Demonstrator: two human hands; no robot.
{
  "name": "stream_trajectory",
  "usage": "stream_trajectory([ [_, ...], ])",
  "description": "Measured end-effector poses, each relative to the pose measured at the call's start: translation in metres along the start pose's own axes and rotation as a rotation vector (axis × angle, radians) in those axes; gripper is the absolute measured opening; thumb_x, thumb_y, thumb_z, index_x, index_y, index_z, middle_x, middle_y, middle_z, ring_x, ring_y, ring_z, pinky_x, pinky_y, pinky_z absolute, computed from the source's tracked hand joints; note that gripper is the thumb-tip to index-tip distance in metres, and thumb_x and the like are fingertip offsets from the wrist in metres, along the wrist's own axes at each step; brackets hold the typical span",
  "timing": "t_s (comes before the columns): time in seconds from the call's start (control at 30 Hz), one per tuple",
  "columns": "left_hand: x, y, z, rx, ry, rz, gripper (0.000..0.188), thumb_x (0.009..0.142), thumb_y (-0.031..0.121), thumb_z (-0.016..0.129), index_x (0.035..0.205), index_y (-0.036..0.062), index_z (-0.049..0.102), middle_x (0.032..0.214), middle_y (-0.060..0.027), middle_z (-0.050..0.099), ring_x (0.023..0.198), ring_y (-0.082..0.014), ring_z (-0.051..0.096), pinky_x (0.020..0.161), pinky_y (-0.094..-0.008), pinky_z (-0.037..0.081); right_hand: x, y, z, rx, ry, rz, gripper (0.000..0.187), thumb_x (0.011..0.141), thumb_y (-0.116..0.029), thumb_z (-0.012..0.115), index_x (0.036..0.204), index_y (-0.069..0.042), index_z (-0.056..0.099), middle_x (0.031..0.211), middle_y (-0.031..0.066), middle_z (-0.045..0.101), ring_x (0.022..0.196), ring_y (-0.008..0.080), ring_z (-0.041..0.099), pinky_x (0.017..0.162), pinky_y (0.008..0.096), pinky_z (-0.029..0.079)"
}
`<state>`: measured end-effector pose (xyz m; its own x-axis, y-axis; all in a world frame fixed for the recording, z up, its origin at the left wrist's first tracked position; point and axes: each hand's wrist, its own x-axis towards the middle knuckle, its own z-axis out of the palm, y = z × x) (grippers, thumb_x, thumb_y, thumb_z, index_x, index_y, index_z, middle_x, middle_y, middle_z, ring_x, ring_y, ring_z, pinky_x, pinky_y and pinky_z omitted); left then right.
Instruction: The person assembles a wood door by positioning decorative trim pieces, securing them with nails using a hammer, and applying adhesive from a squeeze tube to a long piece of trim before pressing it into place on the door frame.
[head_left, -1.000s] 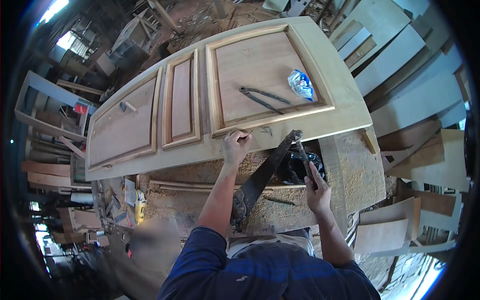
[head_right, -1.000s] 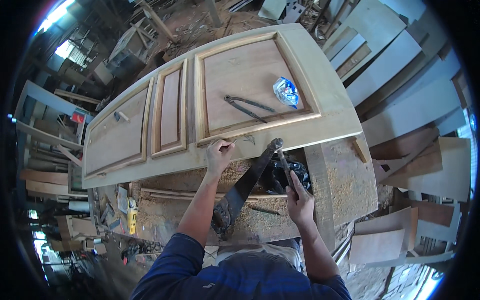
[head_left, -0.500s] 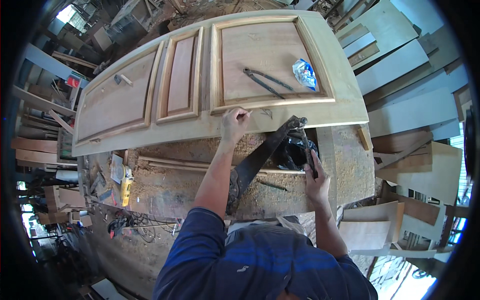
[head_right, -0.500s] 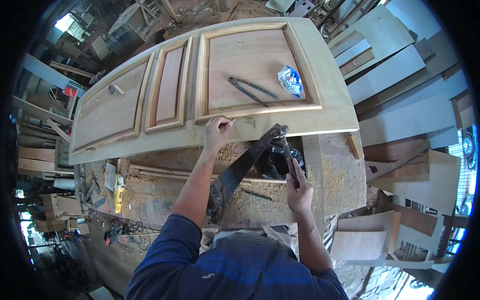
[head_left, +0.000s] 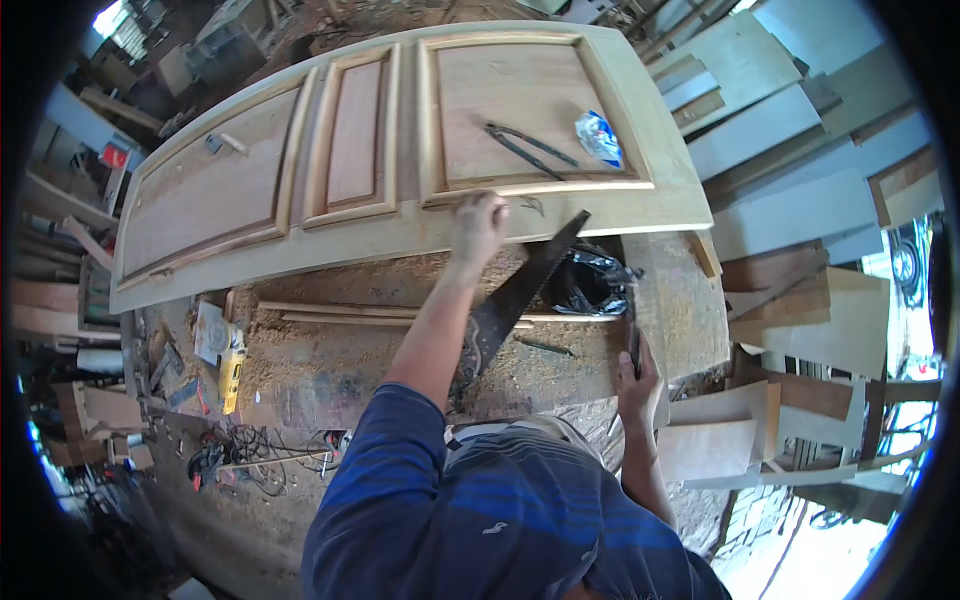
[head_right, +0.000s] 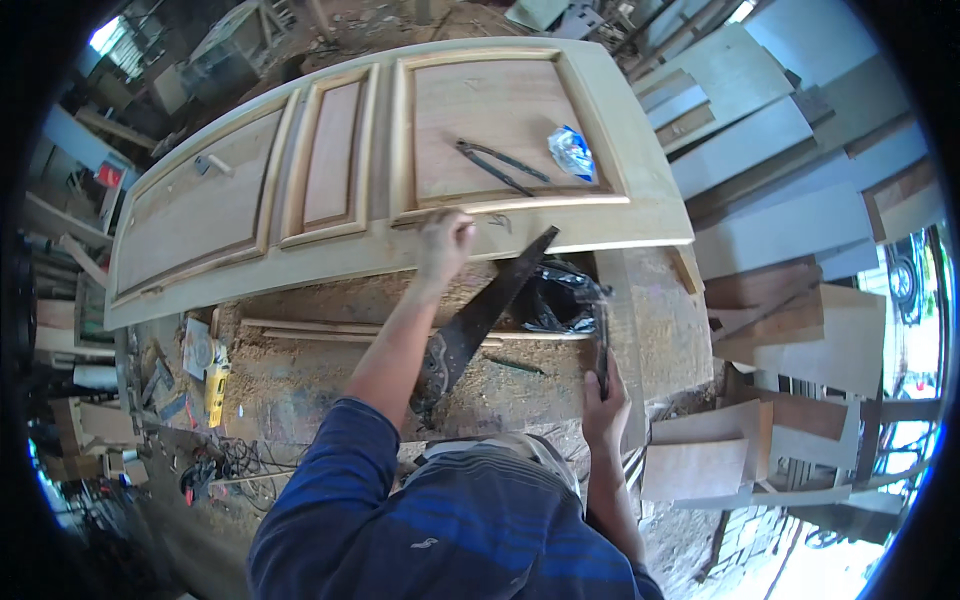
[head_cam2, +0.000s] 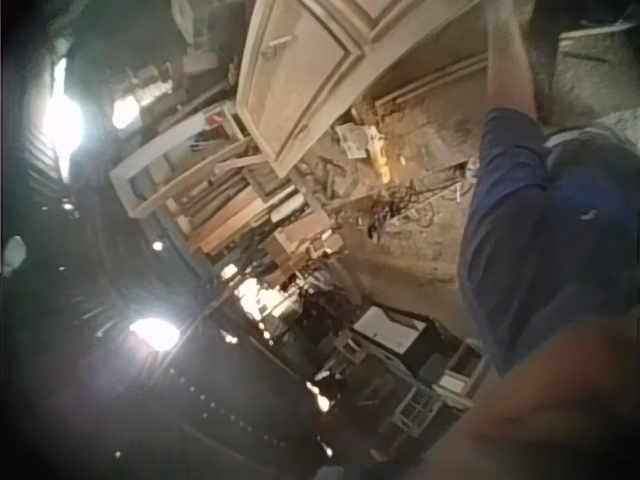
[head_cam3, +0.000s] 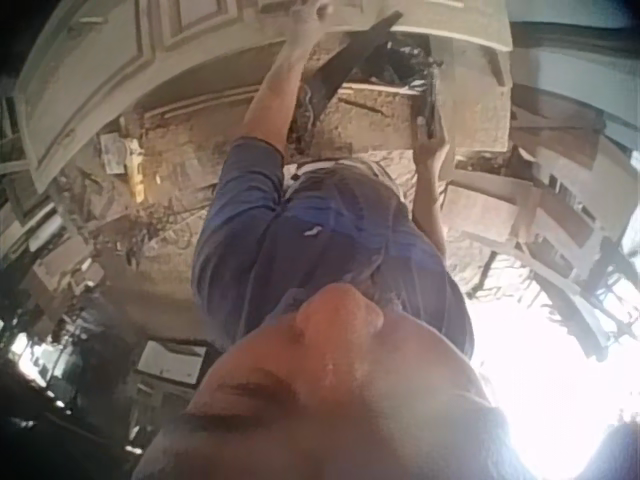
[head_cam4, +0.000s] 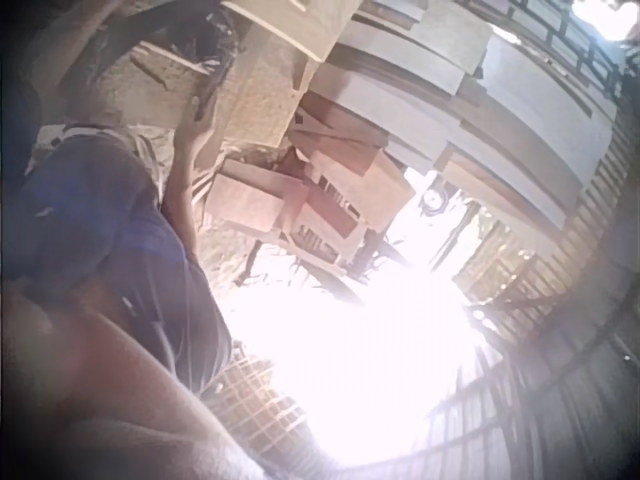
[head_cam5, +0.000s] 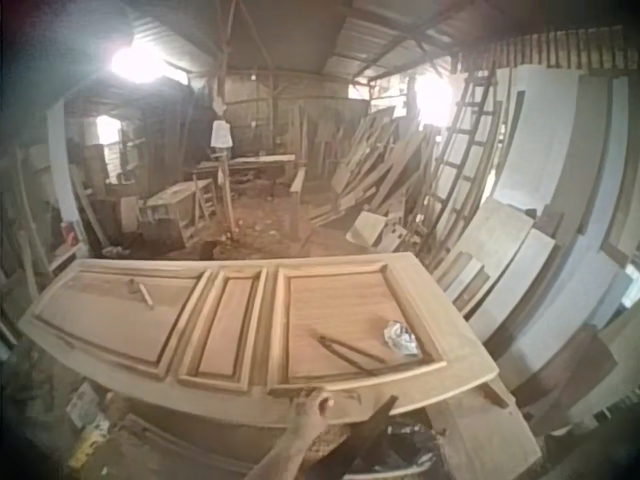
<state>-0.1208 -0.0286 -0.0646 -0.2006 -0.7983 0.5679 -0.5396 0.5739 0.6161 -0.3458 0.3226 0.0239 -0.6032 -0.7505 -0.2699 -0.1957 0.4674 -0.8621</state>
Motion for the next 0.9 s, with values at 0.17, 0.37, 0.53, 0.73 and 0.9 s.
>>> stream_trajectory([
  [0.17, 0.004, 0.025, 0.034, 0.072, -0.038, 0.145, 0.008, 0.092, 0.015, 0.077, 0.1, 0.014, 0.077, 0.112, -0.0071, 0.073, 0.114, -0.0316, 0.067, 0.101, -0.0512, 0.049, -0.028, 0.023, 0.0, -0.021, 0.101, -0.125, 0.056, 0.107, -0.01, 0.067, 0.162, -0.002, 0.055, 0.116, 0.0058, 0.075, 0.088, 0.0109, 0.064, 0.08, 0.0279, 0.055],
  [0.37, 0.037, 0.046, 0.04, 0.498, -0.497, 0.078, 0.021, 0.1, 0.02, 0.064, 0.108, 0.0112, 0.081, 0.111, -0.0058, 0.077, 0.116, -0.0263, 0.069, 0.1, -0.0474, 0.05, -0.056, 0.004, 0.005, 0.073, 0.132, -0.028, 0.056, 0.108, -0.009, 0.065, 0.163, -0.009, 0.056, 0.091, -0.0046, 0.065, 0.059, 0.0027, 0.038, 0.05, 0.0248, 0.032],
  [0.53, 0.033, 0.04, 0.037, 0.643, -0.561, 0.16, 0.026, 0.102, 0.021, 0.063, 0.119, 0.0047, 0.074, 0.113, -0.0109, 0.077, 0.113, -0.0266, 0.072, 0.099, -0.0458, 0.052, -0.064, -0.019, 0.013, 0.087, 0.107, -0.019, 0.054, 0.108, -0.006, 0.065, 0.161, -0.005, 0.057, 0.098, -0.0034, 0.067, 0.064, 0.0027, 0.042, 0.051, 0.023, 0.035],
  [0.73, -0.009, 0.037, 0.021, 0.027, -0.09, 0.088, 0.021, 0.1, 0.005, 0.059, 0.118, 0.0062, 0.069, 0.107, -0.0176, 0.074, 0.107, -0.0361, 0.072, 0.095, -0.0494, 0.056, -0.064, -0.019, 0.02, 0.076, 0.127, -0.051, 0.055, 0.108, -0.007, 0.064, 0.162, -0.004, 0.055, 0.112, 0.0002, 0.072, 0.065, 0.0035, 0.043, 0.053, 0.0238, 0.037],
  [0.9, -0.059, 0.061, -0.041, -0.345, -0.166, -0.141, 0.026, 0.094, -0.004, 0.072, 0.117, 0.0075, 0.073, 0.105, -0.015, 0.076, 0.086, -0.0289, 0.075, 0.075, -0.043, 0.061, -0.062, -0.014, 0.023, 0.014, 0.067, -0.099, 0.061, 0.105, -0.006, 0.065, 0.163, 0.001, 0.051, 0.151, 0.011, 0.07, 0.124, 0.0126, 0.063, 0.109, 0.029, 0.049],
])
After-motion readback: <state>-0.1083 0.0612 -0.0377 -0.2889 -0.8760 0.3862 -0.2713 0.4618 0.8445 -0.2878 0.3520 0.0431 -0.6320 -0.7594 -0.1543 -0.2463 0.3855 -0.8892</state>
